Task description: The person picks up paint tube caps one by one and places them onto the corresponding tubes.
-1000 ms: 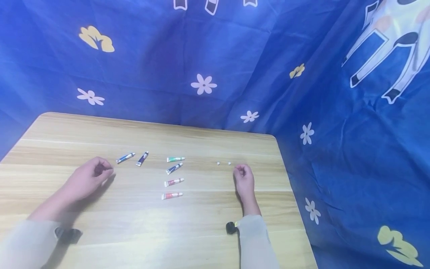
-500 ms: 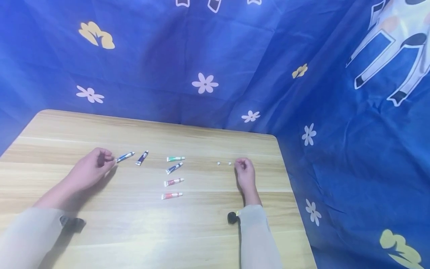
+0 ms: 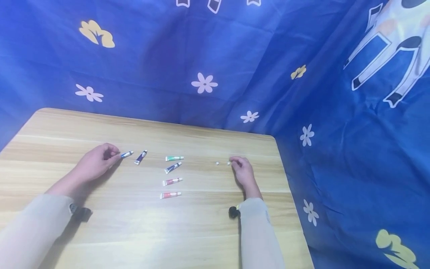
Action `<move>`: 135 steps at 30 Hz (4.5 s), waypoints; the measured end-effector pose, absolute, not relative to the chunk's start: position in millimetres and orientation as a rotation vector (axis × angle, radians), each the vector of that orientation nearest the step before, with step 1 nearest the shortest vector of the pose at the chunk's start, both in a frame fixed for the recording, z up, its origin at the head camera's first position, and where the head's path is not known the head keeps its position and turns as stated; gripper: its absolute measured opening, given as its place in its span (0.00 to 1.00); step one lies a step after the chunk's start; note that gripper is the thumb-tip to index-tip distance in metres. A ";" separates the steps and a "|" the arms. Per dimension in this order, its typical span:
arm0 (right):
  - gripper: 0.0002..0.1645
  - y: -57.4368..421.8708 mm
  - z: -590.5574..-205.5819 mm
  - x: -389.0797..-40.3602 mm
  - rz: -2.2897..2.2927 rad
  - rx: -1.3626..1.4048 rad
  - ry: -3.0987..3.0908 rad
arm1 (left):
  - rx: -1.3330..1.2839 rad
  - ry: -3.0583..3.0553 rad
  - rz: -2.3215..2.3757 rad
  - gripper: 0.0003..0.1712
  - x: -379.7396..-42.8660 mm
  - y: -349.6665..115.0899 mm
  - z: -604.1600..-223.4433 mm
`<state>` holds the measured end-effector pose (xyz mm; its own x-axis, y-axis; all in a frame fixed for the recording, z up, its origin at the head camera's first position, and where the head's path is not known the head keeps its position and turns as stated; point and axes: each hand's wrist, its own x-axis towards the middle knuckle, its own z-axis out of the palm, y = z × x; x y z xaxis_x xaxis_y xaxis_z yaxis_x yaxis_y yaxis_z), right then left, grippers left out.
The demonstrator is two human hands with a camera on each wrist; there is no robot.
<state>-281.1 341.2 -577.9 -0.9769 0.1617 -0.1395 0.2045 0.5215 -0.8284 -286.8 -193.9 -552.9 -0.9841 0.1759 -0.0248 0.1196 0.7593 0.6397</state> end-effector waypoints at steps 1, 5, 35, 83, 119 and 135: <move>0.14 340.9 -578.8 -281.8 -1.446 0.316 2.713 | 0.253 2.866 1.024 0.18 -287.3 -194.0 -552.8; 0.16 338.3 -581.0 -283.8 -1.334 0.262 2.768 | 0.296 2.869 0.984 0.17 -287.7 -194.4 -552.0; 0.14 329.2 -574.0 -284.5 -1.298 0.338 2.737 | 0.271 2.891 0.896 0.12 -286.0 -192.5 -561.4; 0.15 339.4 -578.1 -285.6 -1.960 0.581 2.348 | 0.002 2.726 1.137 0.28 -276.8 -203.7 -549.8; 0.12 332.1 -573.1 -243.8 -3.170 0.849 1.194 | -0.547 2.339 1.944 0.12 -195.7 -202.9 -527.0; 0.15 305.8 -557.5 -206.7 -3.288 0.770 0.810 | -0.472 2.025 2.375 0.03 -173.8 -186.0 -523.6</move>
